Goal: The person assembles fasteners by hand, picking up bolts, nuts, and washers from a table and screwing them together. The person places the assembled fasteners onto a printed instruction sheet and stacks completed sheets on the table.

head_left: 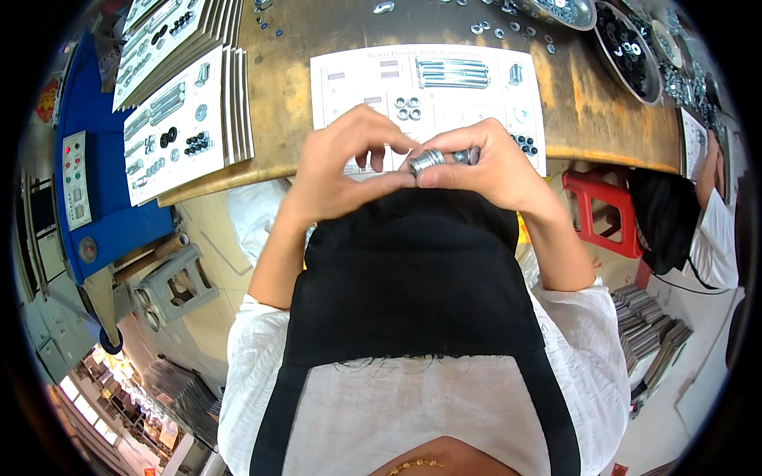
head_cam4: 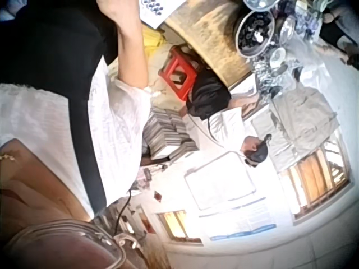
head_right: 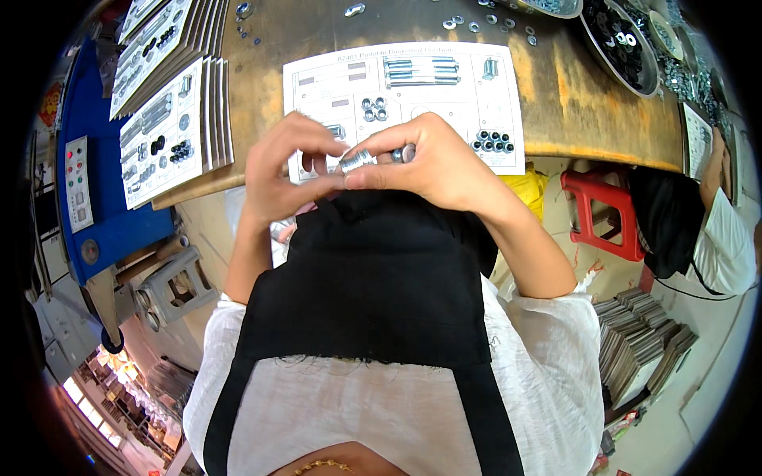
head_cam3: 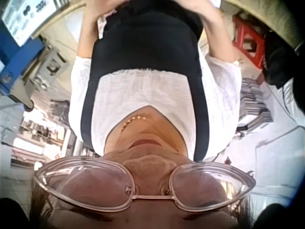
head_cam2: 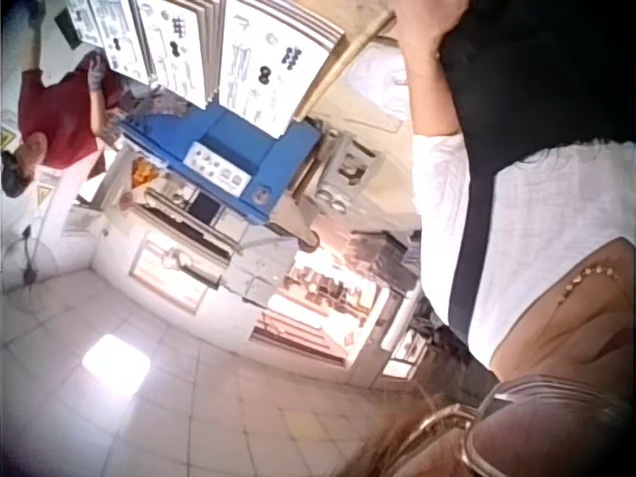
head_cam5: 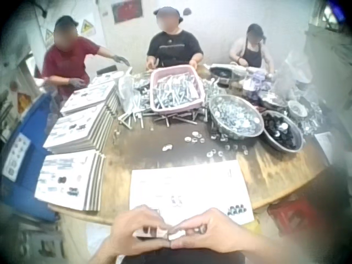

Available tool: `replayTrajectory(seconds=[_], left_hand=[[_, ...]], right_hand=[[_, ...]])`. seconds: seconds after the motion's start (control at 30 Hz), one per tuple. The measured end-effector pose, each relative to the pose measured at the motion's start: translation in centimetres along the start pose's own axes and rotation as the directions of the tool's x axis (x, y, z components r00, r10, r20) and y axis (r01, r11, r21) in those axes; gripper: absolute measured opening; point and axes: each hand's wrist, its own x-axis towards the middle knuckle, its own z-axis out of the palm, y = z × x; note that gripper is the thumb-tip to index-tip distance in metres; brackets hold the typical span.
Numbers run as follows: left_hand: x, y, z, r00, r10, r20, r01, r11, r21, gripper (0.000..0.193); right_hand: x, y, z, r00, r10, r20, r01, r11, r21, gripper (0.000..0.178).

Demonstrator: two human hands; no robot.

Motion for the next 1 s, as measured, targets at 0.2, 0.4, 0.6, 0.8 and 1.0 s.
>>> replayTrajectory(seconds=[0.2,0.4,0.6,0.8,1.0], left_hand=[[-0.3,1.0,0.0,0.916,0.353,-0.192,-0.269,0.894,0.359,0.033],[-0.8,1.5,-0.4,0.895,0.414,-0.167,-0.309,0.844,0.439,0.033],[-0.4,1.7,0.4,0.871,0.398,-0.288,-0.262,0.872,0.414,0.032],[-0.1,1.8,-0.1,0.901,0.385,-0.198,-0.281,0.867,0.411,0.034],[-0.2,1.8,0.6,0.951,0.246,-0.188,-0.196,0.949,0.247,0.033]], right_hand=[[-1.2,-2.0,1.3,0.991,-0.070,-0.117,0.063,0.996,-0.062,0.025],[-1.2,-1.8,2.3,0.972,-0.158,-0.171,0.160,0.987,-0.004,0.024],[-1.0,-1.4,2.7,0.948,-0.242,-0.206,0.247,0.969,-0.003,0.023],[-1.2,-1.4,2.4,0.968,-0.180,-0.173,0.189,0.981,0.034,0.022],[-1.1,-0.2,2.1,0.975,-0.142,-0.169,0.161,0.982,0.098,0.021]])
